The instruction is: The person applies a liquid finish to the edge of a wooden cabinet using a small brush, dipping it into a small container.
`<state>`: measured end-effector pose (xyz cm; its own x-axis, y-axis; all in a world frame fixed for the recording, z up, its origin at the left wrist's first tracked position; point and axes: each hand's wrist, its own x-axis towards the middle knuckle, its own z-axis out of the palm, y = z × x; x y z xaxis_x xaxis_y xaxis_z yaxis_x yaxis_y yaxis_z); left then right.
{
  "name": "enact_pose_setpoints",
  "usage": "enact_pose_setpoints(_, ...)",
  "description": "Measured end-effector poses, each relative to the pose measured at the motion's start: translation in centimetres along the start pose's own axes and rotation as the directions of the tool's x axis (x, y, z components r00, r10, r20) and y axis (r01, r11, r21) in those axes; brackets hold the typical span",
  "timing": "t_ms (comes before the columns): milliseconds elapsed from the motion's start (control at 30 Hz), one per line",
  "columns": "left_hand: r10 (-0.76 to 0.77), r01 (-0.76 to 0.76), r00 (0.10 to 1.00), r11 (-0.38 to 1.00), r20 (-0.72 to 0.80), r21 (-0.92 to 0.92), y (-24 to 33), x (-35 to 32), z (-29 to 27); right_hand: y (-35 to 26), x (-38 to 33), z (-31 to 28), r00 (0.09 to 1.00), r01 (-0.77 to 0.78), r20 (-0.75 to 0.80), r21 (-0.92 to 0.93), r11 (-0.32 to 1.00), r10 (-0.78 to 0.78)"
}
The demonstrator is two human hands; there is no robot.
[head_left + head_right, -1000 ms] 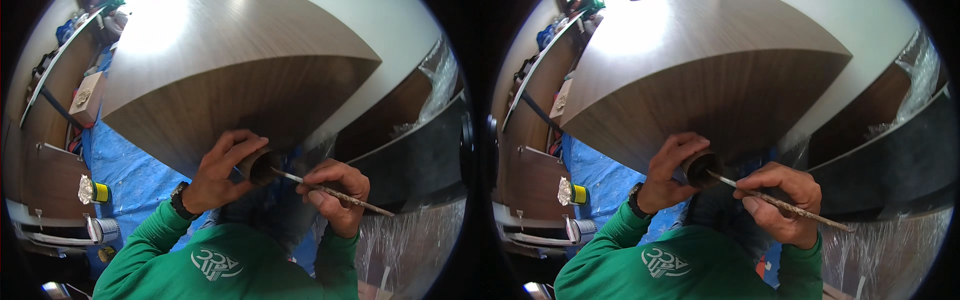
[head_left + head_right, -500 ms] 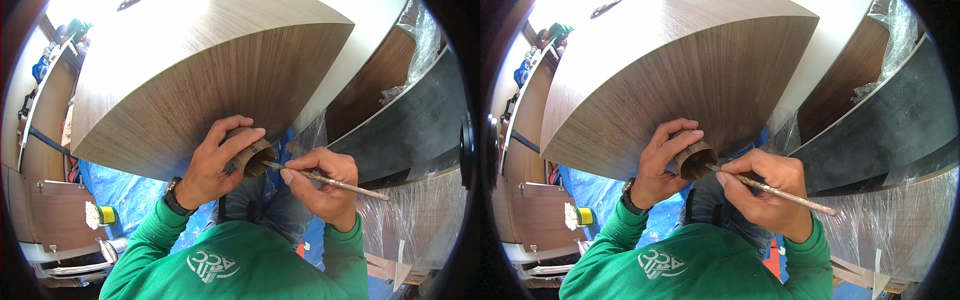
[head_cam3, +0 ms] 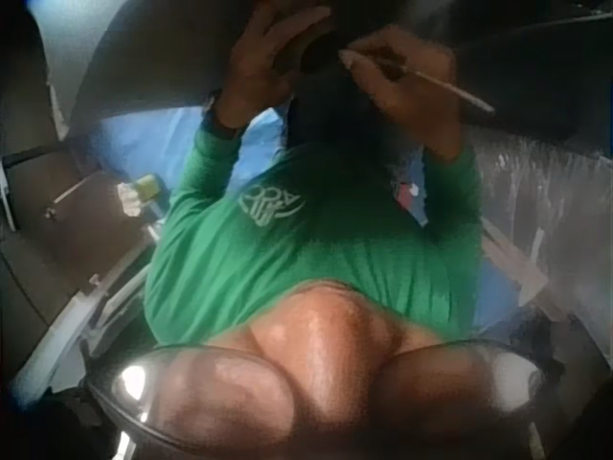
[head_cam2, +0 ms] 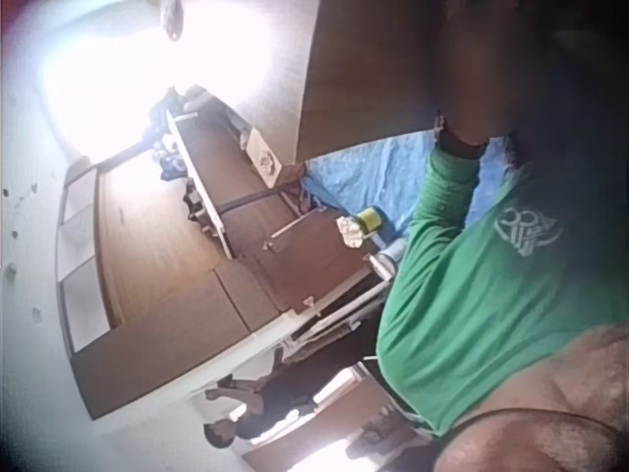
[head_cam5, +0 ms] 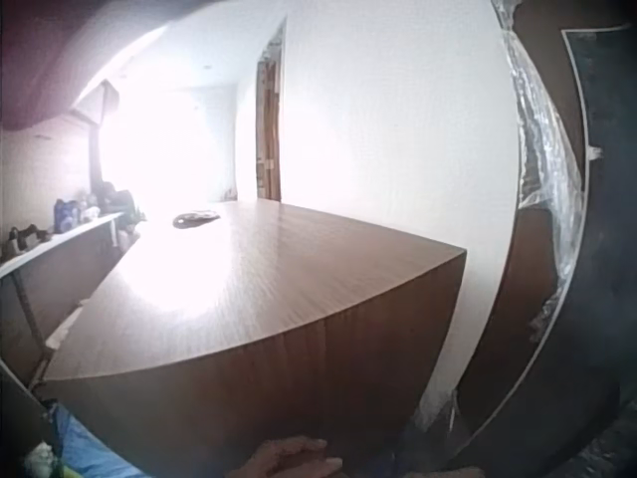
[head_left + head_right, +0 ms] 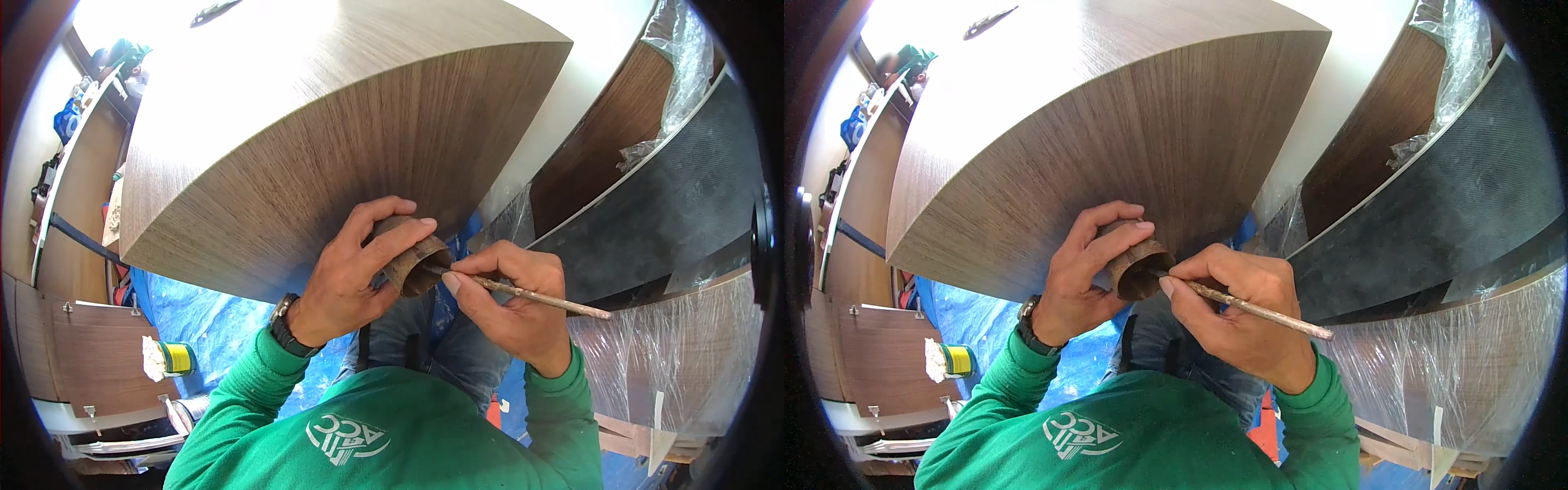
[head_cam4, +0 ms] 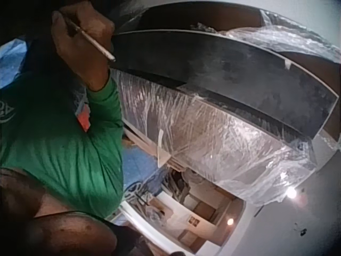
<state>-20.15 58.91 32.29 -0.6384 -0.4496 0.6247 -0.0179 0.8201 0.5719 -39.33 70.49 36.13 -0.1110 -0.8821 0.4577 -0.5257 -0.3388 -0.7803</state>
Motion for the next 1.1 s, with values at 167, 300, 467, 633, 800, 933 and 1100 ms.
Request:
enact_pose_setpoints(167, 0.000, -0.001, 1.000, 0.998, 0.016, 0.068, 0.1, -0.2, 0.3, -0.3, -0.2, -0.7, 0.998, -0.060, 0.027, 0.008, 0.998, 0.060)
enact_pose_setpoints(300, -0.040, 0.041, 0.999, 0.993, -0.014, 0.107, 1.1, 0.1, 0.3, -0.6, -0.1, -1.9, 0.998, -0.051, 0.045, 0.046, 0.998, 0.049)
enact_pose_setpoints(467, -0.223, 0.227, 0.973, 0.972, -0.060, 0.063, 2.1, 0.2, 0.0, -0.5, -0.7, -3.9, 0.996, -0.093, 0.014, 0.286, 0.954, 0.093)
enact_pose_setpoints(633, -0.376, 0.377, 0.925, 0.893, 0.053, -0.247, 4.2, -1.5, -3.7, 1.6, -1.3, -4.6, 0.979, 0.110, -0.205, 0.608, 0.786, 0.022)
enact_pose_setpoints(800, -0.307, 0.433, 0.899, 0.737, 0.313, -0.520, 9.4, 1.8, -9.1, 4.4, -1.2, -6.6, 0.889, 0.244, -0.448, 0.638, 0.731, 0.095)
enact_pose_setpoints(933, -0.444, 0.403, 0.890, 0.655, 0.106, -0.640, 12.2, 6.9, -11.3, 7.0, 0.5, -6.8, 0.835, 0.424, -0.547, 0.578, 0.697, -0.055)
enact_pose_setpoints(1100, -0.355, 0.347, 0.935, 0.919, -0.006, -0.188, 7.7, 17.2, -11.0, 7.2, 2.9, -7.0, 0.813, 0.360, -0.559, 0.702, 0.614, 0.161)
